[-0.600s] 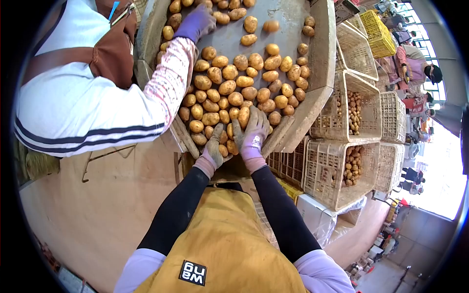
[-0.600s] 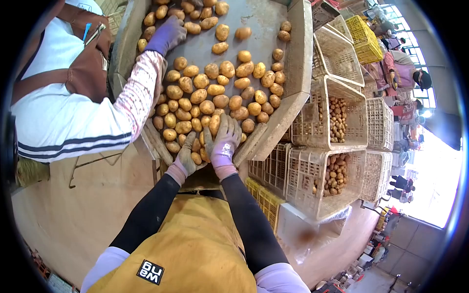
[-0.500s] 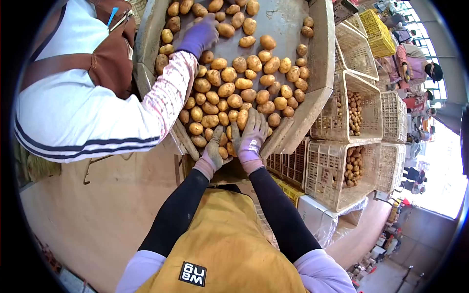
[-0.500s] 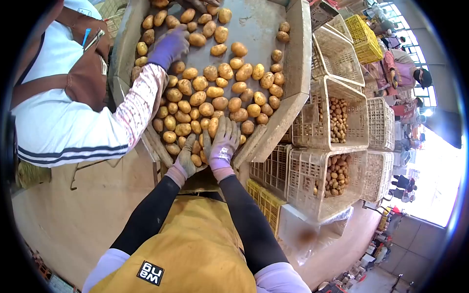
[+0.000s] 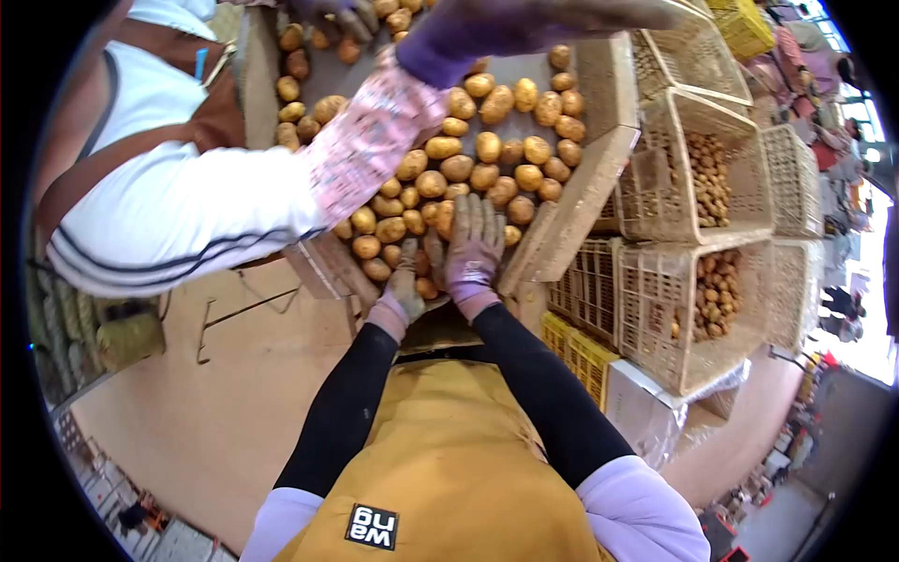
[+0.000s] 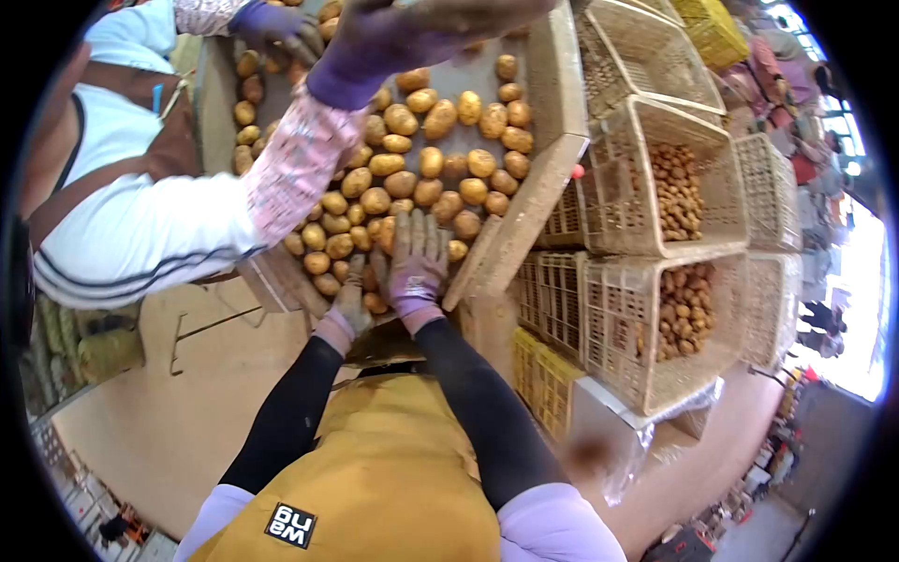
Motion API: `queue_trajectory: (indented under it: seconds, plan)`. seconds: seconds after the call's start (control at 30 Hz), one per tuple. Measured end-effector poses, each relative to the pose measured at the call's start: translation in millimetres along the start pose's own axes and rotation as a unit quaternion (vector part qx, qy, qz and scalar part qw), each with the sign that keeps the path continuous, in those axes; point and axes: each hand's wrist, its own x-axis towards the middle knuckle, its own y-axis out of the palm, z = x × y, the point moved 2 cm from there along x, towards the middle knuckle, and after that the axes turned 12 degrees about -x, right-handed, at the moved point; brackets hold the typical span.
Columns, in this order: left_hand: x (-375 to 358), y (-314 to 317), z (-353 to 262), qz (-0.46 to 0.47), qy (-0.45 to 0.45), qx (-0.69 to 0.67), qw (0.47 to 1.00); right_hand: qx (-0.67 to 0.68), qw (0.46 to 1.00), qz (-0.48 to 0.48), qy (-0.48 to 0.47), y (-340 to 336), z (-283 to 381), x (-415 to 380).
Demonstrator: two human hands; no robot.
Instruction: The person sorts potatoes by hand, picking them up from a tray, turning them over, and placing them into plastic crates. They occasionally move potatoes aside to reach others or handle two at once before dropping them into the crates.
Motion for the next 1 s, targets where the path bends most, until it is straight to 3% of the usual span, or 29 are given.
queue_trajectory:
  seconds: [0.13, 0.2, 0.23, 0.3, 0.33, 0.37, 0.43, 0.5, 0.53, 0.57, 0.63, 0.73, 0.83, 0.87, 0.9, 1.0]
  plan:
    - [-13, 8, -2, -0.068, 0.041, 0.070, 0.994, 0.028, 1.000, -0.004, -0.003, -5, 2, 2]
    - [10, -10, -3, 0.028, 0.022, 0.036, 0.999, 0.035, 0.999, 0.009, -0.008, -2, -3, 0]
    - [11, -12, -5, 0.000, 0.082, 0.099, 0.992, 0.066, 0.998, 0.020, 0.003, 0, -4, -2]
    - [-14, 18, 1, -0.064, 0.091, 0.105, 0.988, 0.046, 0.997, 0.057, -0.018, 24, -6, -8]
    - [-7, 10, -1, -0.025, 0.100, 0.131, 0.986, 0.063, 0.995, 0.074, -0.009, 18, -5, -7]
    - [-2, 2, -4, -0.030, 0.039, 0.131, 0.990, 0.100, 0.993, 0.054, -0.010, 22, -4, -8]
    - [-4, 4, -4, 0.019, 0.046, 0.103, 0.993, 0.117, 0.992, 0.053, -0.009, 13, -5, -4]
    - [12, -14, -14, -0.004, 0.015, 0.079, 0.997, 0.116, 0.990, 0.072, -0.022, 4, -9, -1]
    - [18, -23, -16, -0.015, 0.099, 0.136, 0.986, 0.116, 0.990, 0.078, -0.024, 4, -8, -3]
    - [19, -32, -19, -0.016, 0.100, 0.137, 0.985, 0.117, 0.990, 0.077, -0.024, 4, -7, -4]
    - [-2, -6, -9, -0.054, 0.048, 0.134, 0.988, 0.105, 0.993, 0.049, -0.019, 6, -6, -4]
    - [1, -7, -9, -0.020, 0.022, 0.086, 0.996, 0.125, 0.990, 0.064, -0.012, 11, -5, -3]
    - [-7, 7, -3, -0.013, 0.050, 0.086, 0.995, 0.140, 0.987, 0.081, -0.014, 9, -5, -2]
    - [2, -1, -5, 0.040, 0.023, 0.051, 0.998, 0.108, 0.991, 0.077, -0.016, 6, -5, -1]
    - [-5, 9, -2, 0.016, 0.014, 0.038, 0.999, 0.023, 0.999, 0.015, -0.026, 11, -3, 1]
    - [4, -6, -6, 0.027, -0.021, 0.026, 0.999, 0.036, 0.999, 0.036, -0.007, 17, 1, -7]
